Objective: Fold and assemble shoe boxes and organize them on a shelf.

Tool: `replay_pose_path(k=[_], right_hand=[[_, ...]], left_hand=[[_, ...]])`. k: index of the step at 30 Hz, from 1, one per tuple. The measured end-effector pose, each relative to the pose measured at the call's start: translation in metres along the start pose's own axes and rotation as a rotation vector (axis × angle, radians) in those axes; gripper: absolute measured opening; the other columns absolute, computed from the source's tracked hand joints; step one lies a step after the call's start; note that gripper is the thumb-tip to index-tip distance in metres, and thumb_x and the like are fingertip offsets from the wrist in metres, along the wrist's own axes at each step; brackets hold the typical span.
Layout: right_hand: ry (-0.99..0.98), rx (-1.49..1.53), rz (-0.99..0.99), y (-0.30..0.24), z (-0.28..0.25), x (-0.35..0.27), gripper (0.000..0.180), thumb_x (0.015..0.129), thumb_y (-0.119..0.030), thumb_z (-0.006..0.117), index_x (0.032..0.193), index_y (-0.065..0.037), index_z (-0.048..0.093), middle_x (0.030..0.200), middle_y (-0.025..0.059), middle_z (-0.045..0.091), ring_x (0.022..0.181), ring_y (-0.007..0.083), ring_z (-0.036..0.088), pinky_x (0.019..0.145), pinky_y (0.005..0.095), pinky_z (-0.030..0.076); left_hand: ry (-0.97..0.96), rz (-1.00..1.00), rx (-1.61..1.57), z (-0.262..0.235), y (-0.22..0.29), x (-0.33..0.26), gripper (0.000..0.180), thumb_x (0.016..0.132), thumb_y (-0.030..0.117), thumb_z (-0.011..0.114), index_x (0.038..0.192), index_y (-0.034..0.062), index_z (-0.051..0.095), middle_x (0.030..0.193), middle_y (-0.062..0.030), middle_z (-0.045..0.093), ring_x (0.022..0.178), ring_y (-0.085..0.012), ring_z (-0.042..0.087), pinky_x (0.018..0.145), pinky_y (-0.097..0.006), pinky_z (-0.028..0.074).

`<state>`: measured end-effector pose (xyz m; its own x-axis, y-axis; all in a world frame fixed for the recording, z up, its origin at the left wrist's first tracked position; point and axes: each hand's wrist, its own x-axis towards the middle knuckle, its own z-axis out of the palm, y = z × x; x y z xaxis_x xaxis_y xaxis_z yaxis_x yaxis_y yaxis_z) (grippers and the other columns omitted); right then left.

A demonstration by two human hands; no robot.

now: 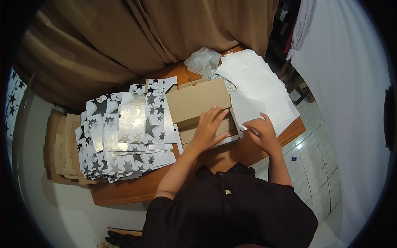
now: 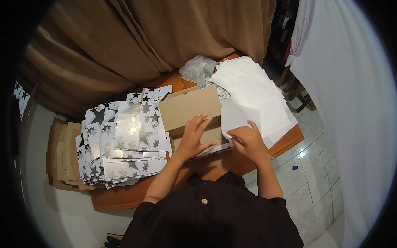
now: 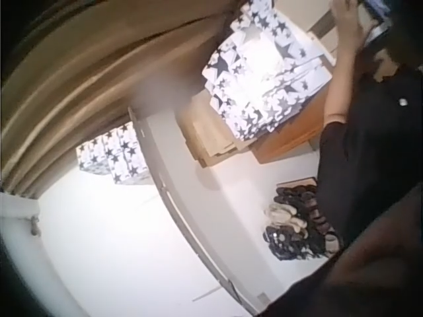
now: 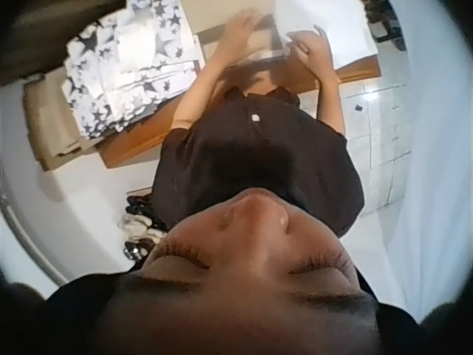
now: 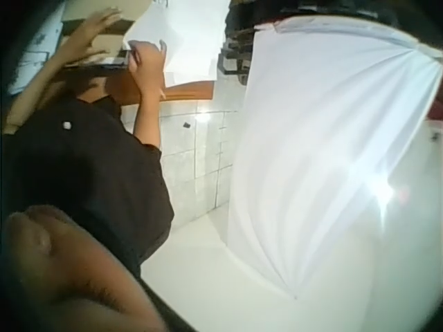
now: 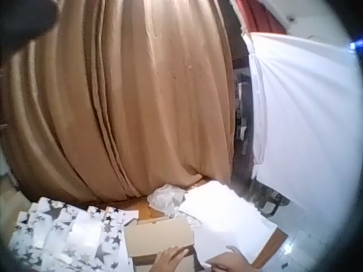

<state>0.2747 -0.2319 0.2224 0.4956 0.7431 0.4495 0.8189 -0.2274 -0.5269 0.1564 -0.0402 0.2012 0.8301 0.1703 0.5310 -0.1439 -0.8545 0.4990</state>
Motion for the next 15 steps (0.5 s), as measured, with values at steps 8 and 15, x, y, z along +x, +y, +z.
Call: replay_pose_path(k=[8,15], right_hand=[[0.222,-0.013,0.037,-0.027,-0.049,0.001,0.035,0.079,-0.016,0.067,0.112,-0.007,0.058,0.112,0.0083,0.061,0.105,0.0222,0.057,0.103,0.0455,0.027],[0.572,0.593,0.197,0.000,-0.074,0.013,0.092,0.069,-0.052,0.065,0.140,-0.006,0.027,0.131,0.0179,0.045,0.128,0.0300,0.036,0.108,0.0418,0.024]], left_hand=[[-0.301,-0.083,-0.271,-0.008,-0.013,0.032,0.033,0.076,0.025,0.071,0.101,0.0063,0.059,0.090,-0.0082,0.063,0.088,-0.0214,0.061,0.082,-0.036,0.048],[0.179,-0.335,-0.992,-0.076,-0.018,0.052,0.034,0.083,0.022,0.069,0.106,-0.0010,0.058,0.099,-0.0059,0.063,0.088,-0.0117,0.059,0.078,-0.026,0.047]])
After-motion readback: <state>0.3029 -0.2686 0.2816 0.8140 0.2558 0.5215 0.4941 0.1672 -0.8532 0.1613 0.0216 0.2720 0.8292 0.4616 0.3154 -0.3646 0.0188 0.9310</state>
